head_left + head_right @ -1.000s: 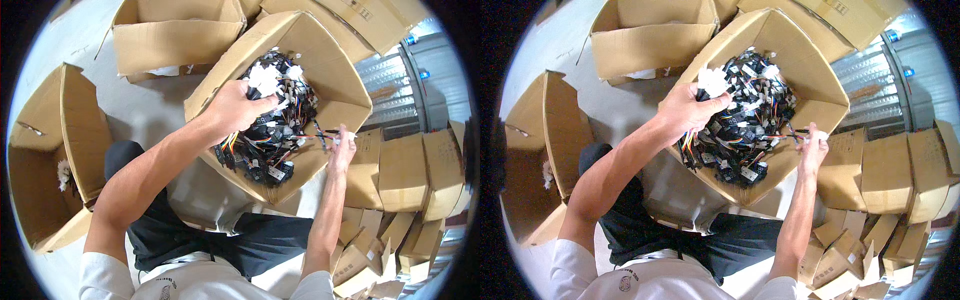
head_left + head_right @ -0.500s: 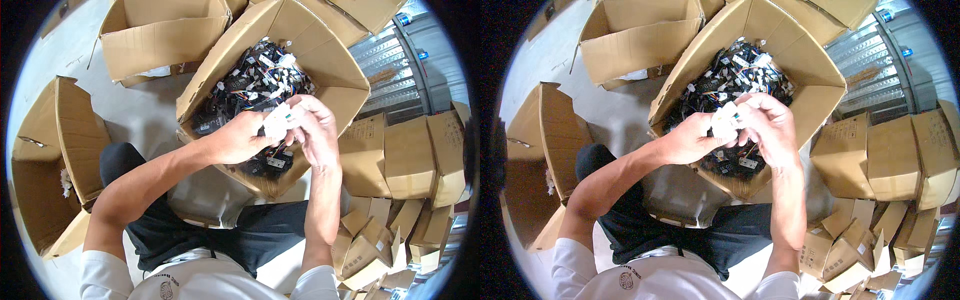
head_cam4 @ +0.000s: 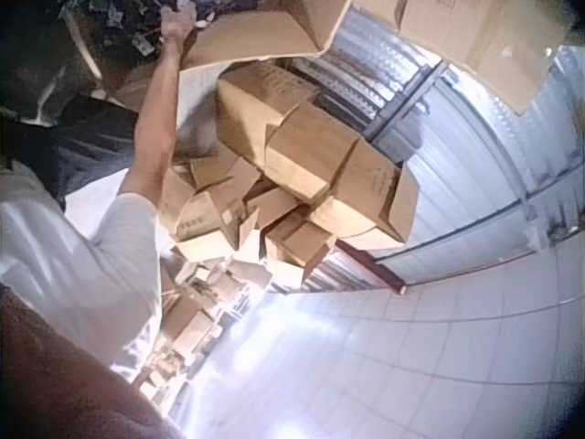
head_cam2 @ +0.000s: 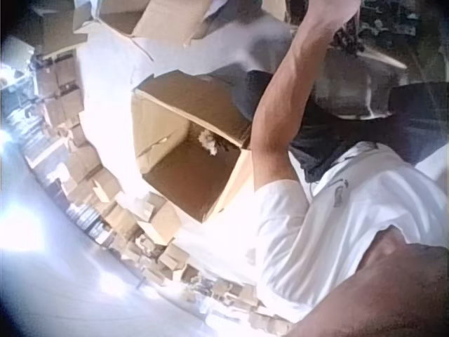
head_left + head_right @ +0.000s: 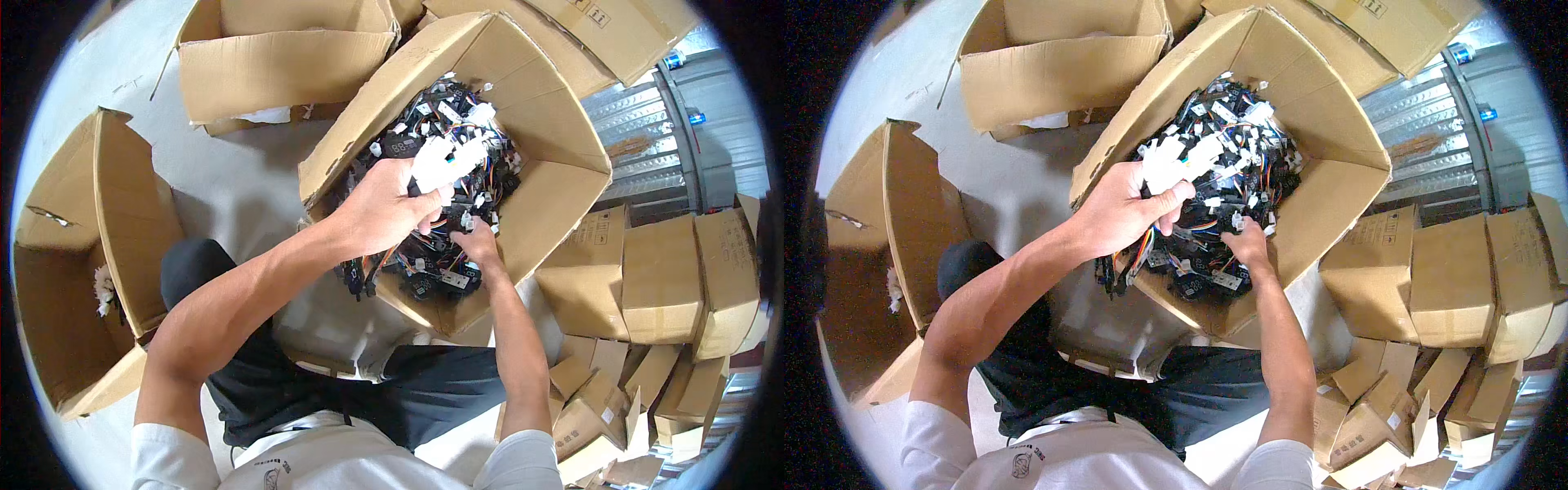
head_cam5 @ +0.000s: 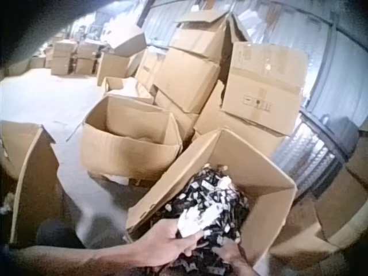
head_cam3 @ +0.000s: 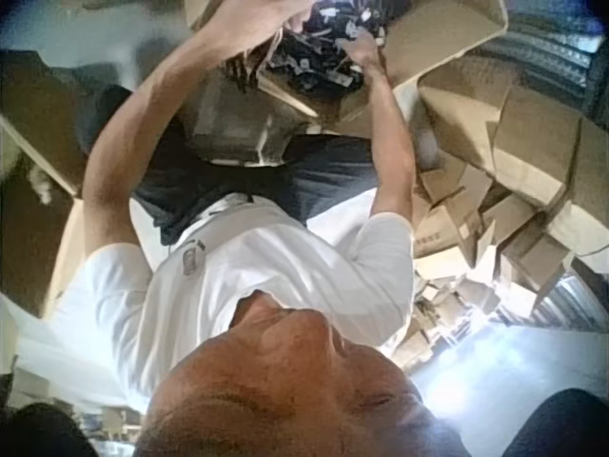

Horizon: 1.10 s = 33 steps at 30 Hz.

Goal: The person bundles electronic wire harnesses by picking them from a cardboard box, gathering them together, securing each group with a rubber band, and placing the bundles into another box.

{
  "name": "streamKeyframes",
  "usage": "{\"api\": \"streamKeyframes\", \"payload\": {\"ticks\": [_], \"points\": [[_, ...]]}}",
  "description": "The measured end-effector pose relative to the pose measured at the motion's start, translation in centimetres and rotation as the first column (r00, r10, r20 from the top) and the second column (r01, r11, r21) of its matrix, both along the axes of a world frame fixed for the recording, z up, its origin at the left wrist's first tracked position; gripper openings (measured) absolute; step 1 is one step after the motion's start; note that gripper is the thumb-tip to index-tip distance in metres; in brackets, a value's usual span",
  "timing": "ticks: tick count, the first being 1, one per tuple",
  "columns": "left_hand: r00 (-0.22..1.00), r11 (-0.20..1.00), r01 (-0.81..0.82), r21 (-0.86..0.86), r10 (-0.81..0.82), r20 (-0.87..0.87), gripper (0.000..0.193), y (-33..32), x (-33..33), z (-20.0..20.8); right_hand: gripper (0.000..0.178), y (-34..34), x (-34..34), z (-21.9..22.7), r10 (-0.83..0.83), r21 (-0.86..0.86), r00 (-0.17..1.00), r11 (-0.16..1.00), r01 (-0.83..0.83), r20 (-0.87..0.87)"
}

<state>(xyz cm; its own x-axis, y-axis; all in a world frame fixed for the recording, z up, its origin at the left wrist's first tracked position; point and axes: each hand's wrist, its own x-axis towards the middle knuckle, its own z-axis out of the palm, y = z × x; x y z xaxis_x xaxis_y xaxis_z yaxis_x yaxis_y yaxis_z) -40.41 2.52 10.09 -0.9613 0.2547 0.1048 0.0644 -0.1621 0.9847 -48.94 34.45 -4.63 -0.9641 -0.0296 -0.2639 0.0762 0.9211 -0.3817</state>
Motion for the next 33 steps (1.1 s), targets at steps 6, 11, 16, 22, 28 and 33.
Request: {"api": "streamKeyframes", "payload": {"ticks": [6,11,16,22,28,33], "points": [[0.999,0.992,0.032,0.119,-0.033,0.001,0.024,0.9,-0.9,-0.5,0.036,2.9,-2.1,0.9,-0.208,0.002,0.929,0.976,0.219,-0.307],[0.989,0.990,-0.133,0.049,0.129,0.073,0.020,-0.7,-0.4,0.4,0.028,-0.9,0.5,11.1,-0.369,-0.469,0.731,0.880,0.077,-0.573],[0.986,0.970,-0.161,0.181,0.148,0.083,0.021,0.6,-0.7,1.1,0.020,-0.3,1.4,14.2,-0.210,-0.374,0.670,0.921,-0.108,-0.712],[0.956,0.975,-0.192,0.108,0.211,-0.206,0.021,2.5,-0.5,-0.9,0.006,-12.3,6.9,20.1,0.014,-0.754,0.928,0.579,-0.310,-0.372],[0.986,0.993,-0.101,-0.059,0.092,-0.138,0.021,1.0,0.3,0.2,0.022,-11.7,3.8,19.7,0.202,-0.938,0.973,0.303,-0.171,-0.112],[0.920,0.920,-0.392,-0.007,0.391,-0.038,0.028,-2.2,-0.9,1.9,0.049,-5.6,-2.5,12.7,-0.188,-0.696,0.976,0.716,0.060,-0.109]]}}
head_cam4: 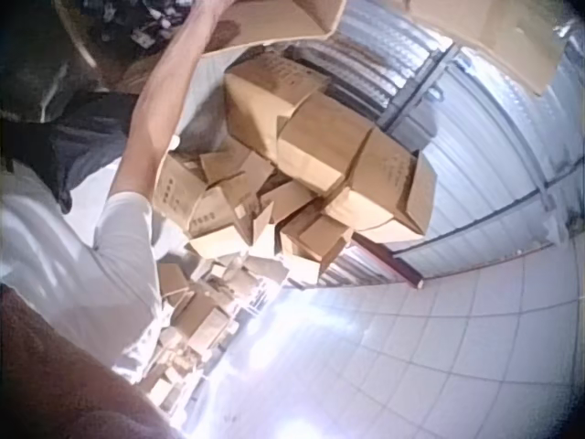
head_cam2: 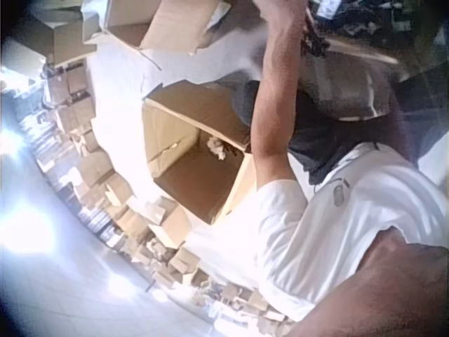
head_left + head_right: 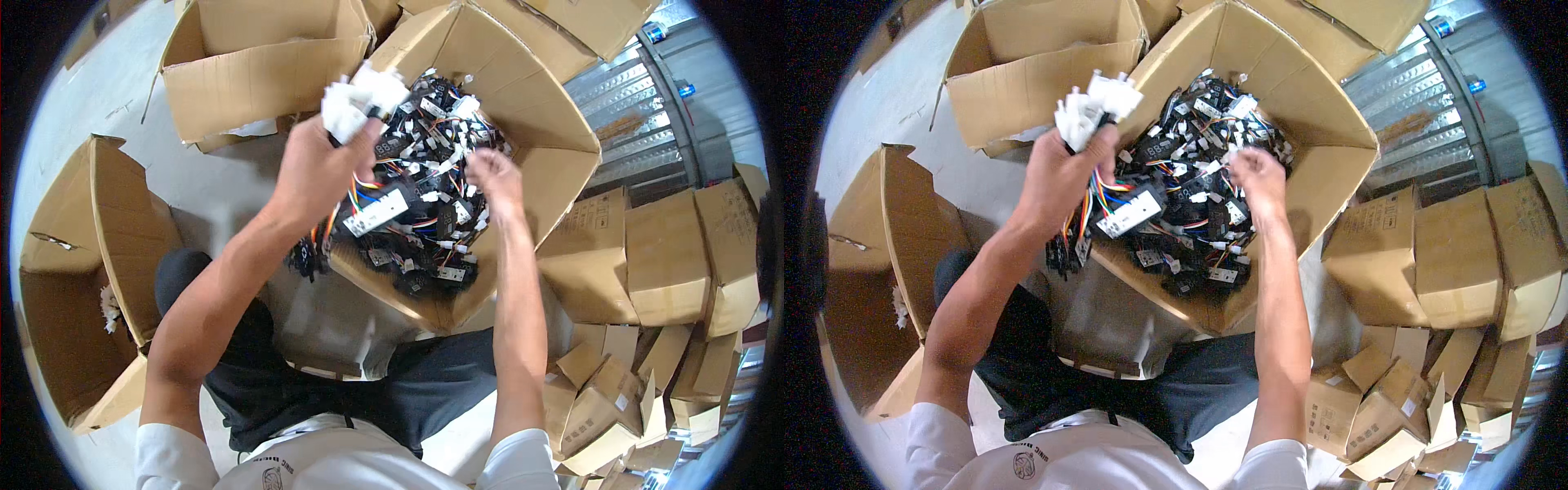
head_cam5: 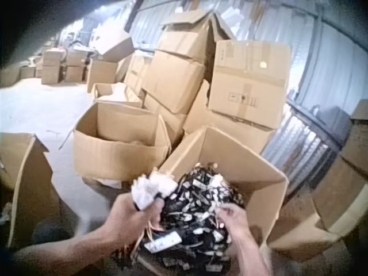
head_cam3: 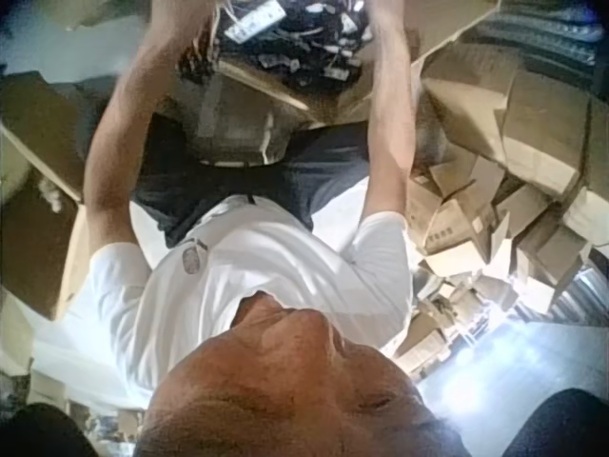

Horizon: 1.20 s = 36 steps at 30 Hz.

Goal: The person bundles electronic wire harnesses by picking them from a cardboard box, gathering them together, securing each group with a rubber band, and placing the bundles into another box.

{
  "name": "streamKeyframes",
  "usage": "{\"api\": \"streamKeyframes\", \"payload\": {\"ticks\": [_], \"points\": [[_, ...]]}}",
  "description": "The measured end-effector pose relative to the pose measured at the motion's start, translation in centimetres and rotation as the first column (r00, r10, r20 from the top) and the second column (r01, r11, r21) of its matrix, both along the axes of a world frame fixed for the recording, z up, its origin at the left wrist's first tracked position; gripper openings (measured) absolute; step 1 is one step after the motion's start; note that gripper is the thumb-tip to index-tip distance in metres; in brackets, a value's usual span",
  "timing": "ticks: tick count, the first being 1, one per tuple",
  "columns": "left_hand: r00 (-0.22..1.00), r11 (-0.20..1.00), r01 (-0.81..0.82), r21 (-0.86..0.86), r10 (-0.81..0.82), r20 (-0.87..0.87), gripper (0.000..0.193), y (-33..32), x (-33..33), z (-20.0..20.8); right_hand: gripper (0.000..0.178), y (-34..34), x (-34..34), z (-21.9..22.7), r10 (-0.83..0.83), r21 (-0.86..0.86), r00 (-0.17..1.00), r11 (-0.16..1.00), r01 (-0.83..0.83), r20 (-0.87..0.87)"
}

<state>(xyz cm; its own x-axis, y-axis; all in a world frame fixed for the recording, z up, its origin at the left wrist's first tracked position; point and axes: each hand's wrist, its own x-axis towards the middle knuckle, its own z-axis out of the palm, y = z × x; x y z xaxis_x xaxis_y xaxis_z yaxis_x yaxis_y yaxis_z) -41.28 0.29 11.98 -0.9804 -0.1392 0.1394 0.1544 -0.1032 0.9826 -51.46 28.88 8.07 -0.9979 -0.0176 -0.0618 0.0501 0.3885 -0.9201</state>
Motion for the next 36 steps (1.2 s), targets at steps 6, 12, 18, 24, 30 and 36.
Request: {"api": "streamKeyframes", "payload": {"ticks": [6,12,18,24,30,36], "points": [[0.995,0.995,-0.091,-0.030,0.092,0.049,0.030,-1.3,-0.7,-0.6,0.092,-0.9,-0.6,-9.8,-0.089,0.235,0.980,0.971,0.046,0.178],[0.995,0.996,-0.016,0.086,0.007,0.098,0.022,-1.3,-1.0,-0.9,0.064,-1.5,-1.9,-9.9,0.115,0.521,0.963,0.853,0.030,-0.243],[0.995,0.999,-0.048,-0.019,0.049,0.086,0.027,-1.8,-1.1,-1.5,0.050,-3.3,2.4,-9.9,0.130,0.568,0.972,0.823,0.005,-0.197],[0.996,0.998,-0.063,0.000,0.063,0.062,0.027,-1.6,-1.3,-1.8,0.016,-4.9,3.1,-10.7,0.012,0.239,0.997,0.971,0.006,-0.076],[0.994,0.997,-0.081,-0.007,0.081,0.069,0.026,-1.6,-0.9,-0.4,0.003,-4.6,2.9,-5.1,0.072,-0.010,0.965,0.997,-0.077,-0.251],[0.998,0.998,-0.059,-0.021,0.060,0.026,0.018,-2.5,-0.5,1.3,0.005,-3.1,2.6,2.5,-0.054,-0.121,0.884,0.993,-0.003,-0.465]]}}
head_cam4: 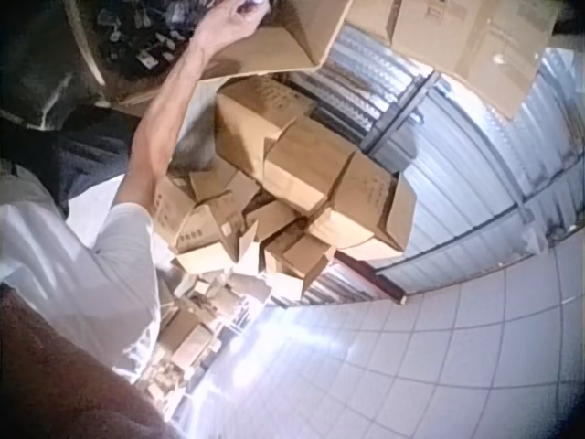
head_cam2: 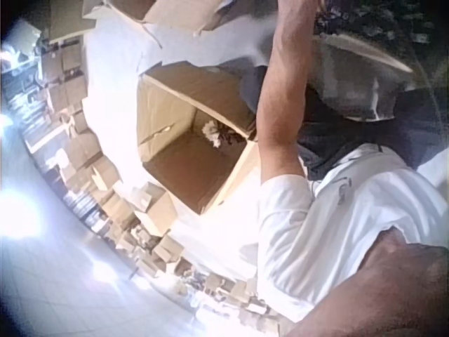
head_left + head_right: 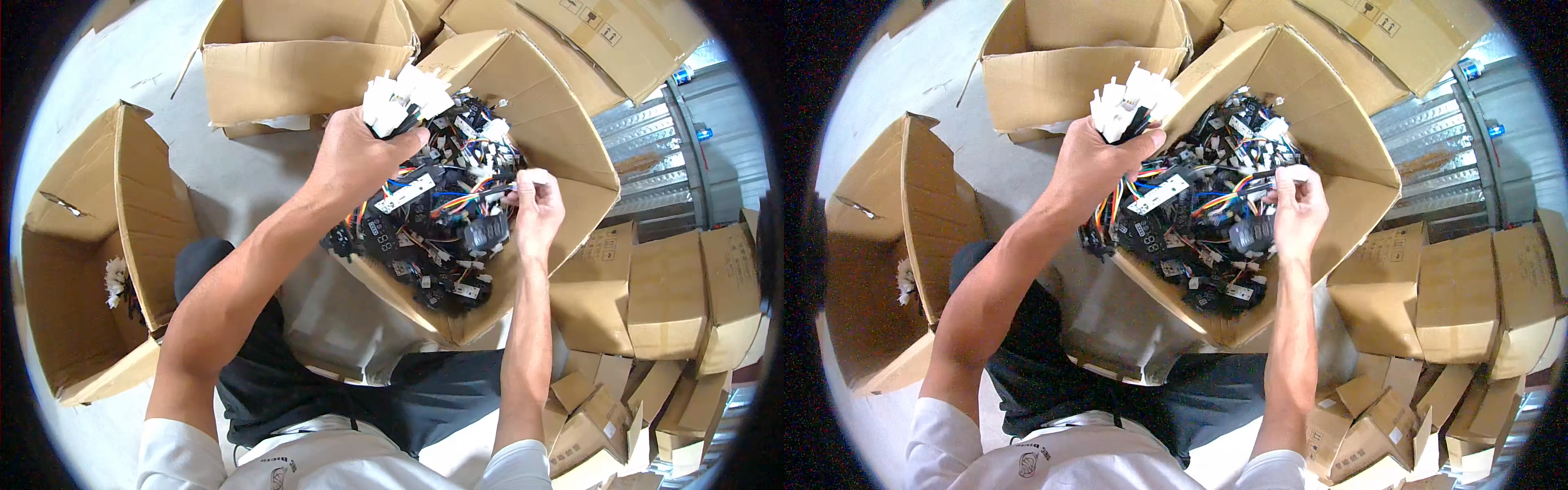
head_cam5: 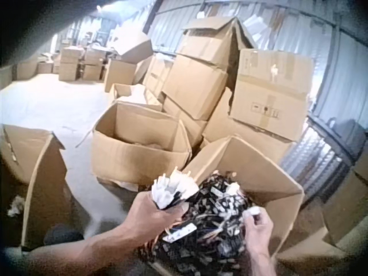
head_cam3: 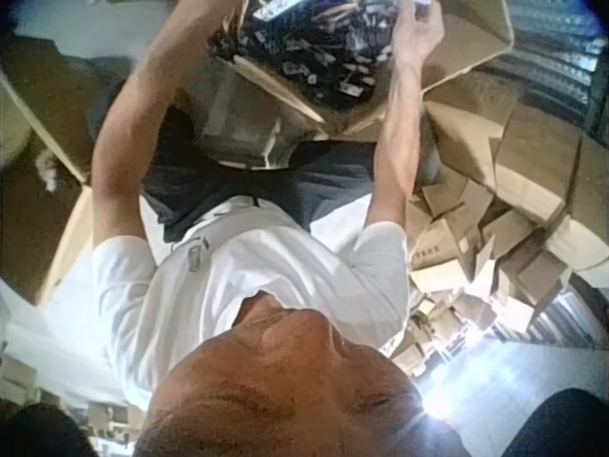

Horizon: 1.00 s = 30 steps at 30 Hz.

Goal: The person bundles electronic wire harnesses by picking them from a cardboard box, gathering them together, securing each group with a rubber band, and placing the bundles into another box.

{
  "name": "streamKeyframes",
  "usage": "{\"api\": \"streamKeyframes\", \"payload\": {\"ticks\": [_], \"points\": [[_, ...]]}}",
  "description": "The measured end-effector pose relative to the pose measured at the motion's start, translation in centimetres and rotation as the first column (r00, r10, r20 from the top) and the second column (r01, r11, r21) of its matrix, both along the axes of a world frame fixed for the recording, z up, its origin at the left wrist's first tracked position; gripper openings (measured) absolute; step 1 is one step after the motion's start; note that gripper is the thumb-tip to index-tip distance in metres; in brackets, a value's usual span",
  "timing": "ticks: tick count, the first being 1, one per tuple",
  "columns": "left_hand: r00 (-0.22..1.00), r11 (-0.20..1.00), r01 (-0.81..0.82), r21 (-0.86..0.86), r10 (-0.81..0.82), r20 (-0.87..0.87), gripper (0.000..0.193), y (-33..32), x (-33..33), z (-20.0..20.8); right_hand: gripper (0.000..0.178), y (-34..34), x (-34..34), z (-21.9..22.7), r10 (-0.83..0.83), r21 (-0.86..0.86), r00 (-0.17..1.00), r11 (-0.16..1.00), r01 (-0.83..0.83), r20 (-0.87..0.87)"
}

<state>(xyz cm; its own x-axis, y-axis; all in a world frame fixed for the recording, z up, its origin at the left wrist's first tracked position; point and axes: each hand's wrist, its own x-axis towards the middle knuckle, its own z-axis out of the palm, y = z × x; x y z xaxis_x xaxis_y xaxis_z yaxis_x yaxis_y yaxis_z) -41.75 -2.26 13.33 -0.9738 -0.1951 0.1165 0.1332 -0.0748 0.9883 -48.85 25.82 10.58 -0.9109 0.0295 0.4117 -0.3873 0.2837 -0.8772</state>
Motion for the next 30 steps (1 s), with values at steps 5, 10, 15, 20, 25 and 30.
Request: {"api": "streamKeyframes", "payload": {"ticks": [5,10,15,20,25,30], "points": [[0.999,0.999,0.031,-0.020,-0.030,0.037,0.020,-0.3,0.3,0.3,0.006,-0.5,2.2,5.8,-0.076,-0.038,0.960,0.997,0.068,-0.269],[0.985,0.996,0.087,0.028,-0.082,-0.148,0.022,0.3,-0.3,-1.6,0.006,-2.2,2.7,4.8,0.018,0.102,0.998,0.995,-0.012,-0.060],[0.947,0.991,0.130,-0.022,-0.131,-0.293,0.029,2.3,0.2,-1.8,0.010,-4.9,4.5,5.0,0.217,0.173,0.975,0.960,-0.220,0.038],[0.921,0.947,0.311,-0.086,-0.322,-0.219,0.028,3.3,0.5,-3.2,0.015,-7.3,5.4,5.0,0.408,-0.001,0.907,0.912,-0.410,0.106],[0.876,0.916,0.396,-0.071,-0.399,-0.272,0.027,2.8,0.0,-3.4,0.025,-6.4,4.5,5.0,0.551,-0.211,0.788,0.834,-0.510,0.274],[0.860,0.846,0.497,0.193,-0.450,-0.239,0.019,0.0,-0.4,-1.2,0.039,-3.6,2.0,3.7,0.424,-0.039,0.863,0.902,-0.430,0.274]]}}
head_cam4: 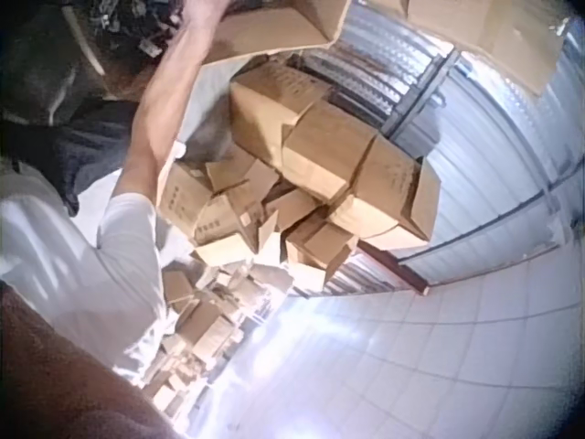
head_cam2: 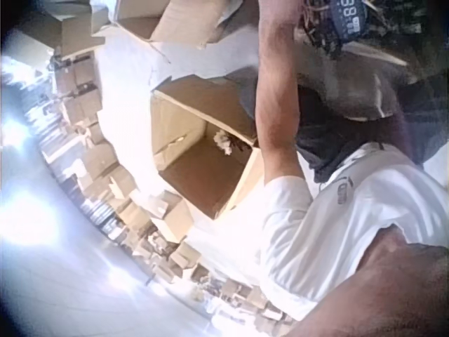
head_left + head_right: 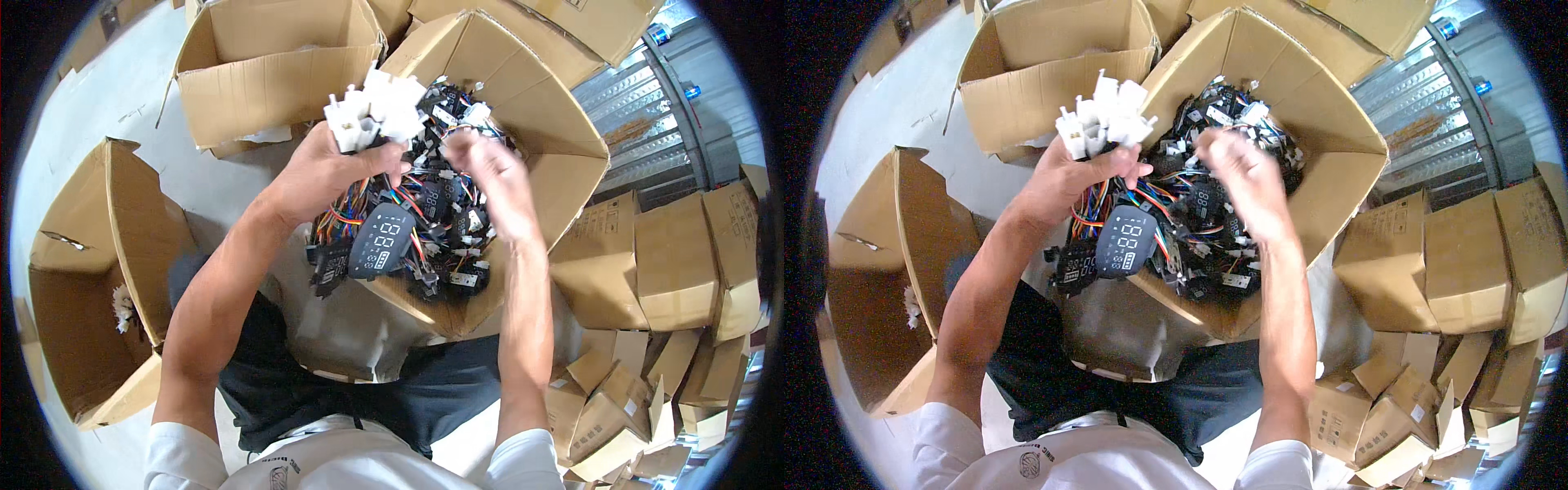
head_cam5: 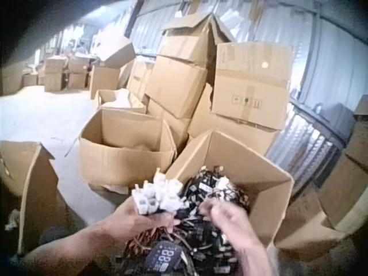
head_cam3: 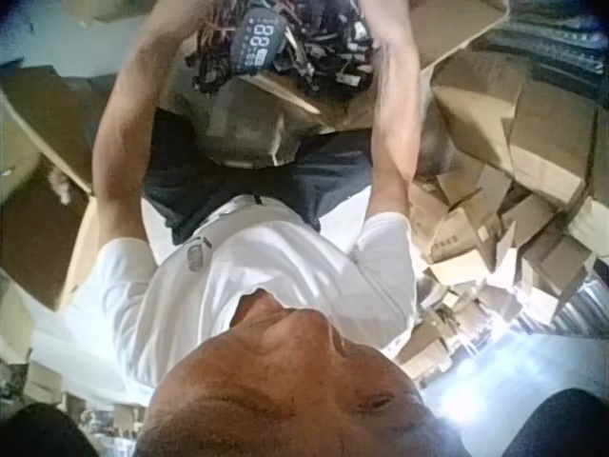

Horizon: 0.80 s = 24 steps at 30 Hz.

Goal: The person bundles electronic wire harnesses by picking them from a cardboard box, gathering them together, securing each group with a rubber band, and placing the bundles into another box.

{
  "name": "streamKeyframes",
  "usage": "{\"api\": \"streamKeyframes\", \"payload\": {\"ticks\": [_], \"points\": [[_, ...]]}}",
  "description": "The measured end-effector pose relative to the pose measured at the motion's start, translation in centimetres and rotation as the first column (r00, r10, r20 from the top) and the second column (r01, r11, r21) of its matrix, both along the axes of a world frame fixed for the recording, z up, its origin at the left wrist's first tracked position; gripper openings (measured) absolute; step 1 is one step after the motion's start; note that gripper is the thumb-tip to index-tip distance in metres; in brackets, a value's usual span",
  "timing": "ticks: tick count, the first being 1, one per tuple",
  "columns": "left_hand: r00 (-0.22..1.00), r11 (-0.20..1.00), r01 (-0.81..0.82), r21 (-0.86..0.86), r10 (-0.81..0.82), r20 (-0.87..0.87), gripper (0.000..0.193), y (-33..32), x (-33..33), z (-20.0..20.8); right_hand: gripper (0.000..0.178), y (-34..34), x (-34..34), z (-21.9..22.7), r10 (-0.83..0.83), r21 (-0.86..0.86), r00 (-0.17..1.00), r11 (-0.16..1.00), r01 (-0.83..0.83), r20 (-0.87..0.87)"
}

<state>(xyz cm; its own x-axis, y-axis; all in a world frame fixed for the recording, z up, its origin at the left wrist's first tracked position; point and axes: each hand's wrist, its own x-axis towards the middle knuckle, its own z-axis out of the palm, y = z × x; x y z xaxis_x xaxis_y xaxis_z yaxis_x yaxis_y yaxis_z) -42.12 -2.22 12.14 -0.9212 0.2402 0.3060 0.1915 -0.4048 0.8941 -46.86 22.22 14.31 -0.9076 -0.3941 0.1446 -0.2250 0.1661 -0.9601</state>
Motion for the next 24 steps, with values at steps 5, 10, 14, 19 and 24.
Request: {"api": "streamKeyframes", "payload": {"ticks": [5,10,14,19,24], "points": [[0.999,0.998,0.031,0.051,-0.029,-0.043,0.018,-1.1,0.4,0.3,0.063,-1.6,3.3,-2.8,0.293,0.196,0.946,0.928,-0.316,0.139],[0.993,0.993,-0.037,0.109,0.048,-0.104,0.018,-1.6,-0.1,0.4,0.051,-1.5,4.4,-3.5,0.151,-0.054,0.978,0.988,-0.145,0.146],[0.988,0.977,-0.153,0.147,0.148,0.044,0.017,-1.7,-0.3,0.1,0.083,-1.4,5.9,-3.0,0.099,-0.001,0.994,0.995,-0.099,0.048],[0.992,0.997,-0.065,-0.049,0.060,-0.111,0.022,-1.3,-0.3,-0.6,0.053,-2.3,6.2,-3.7,-0.048,0.343,0.996,0.937,0.070,-0.074],[0.994,0.977,-0.055,-0.206,0.035,-0.100,0.023,-0.2,-0.2,-0.7,0.036,-2.6,6.8,-4.4,-0.077,0.441,0.961,0.877,0.193,-0.266]]}}
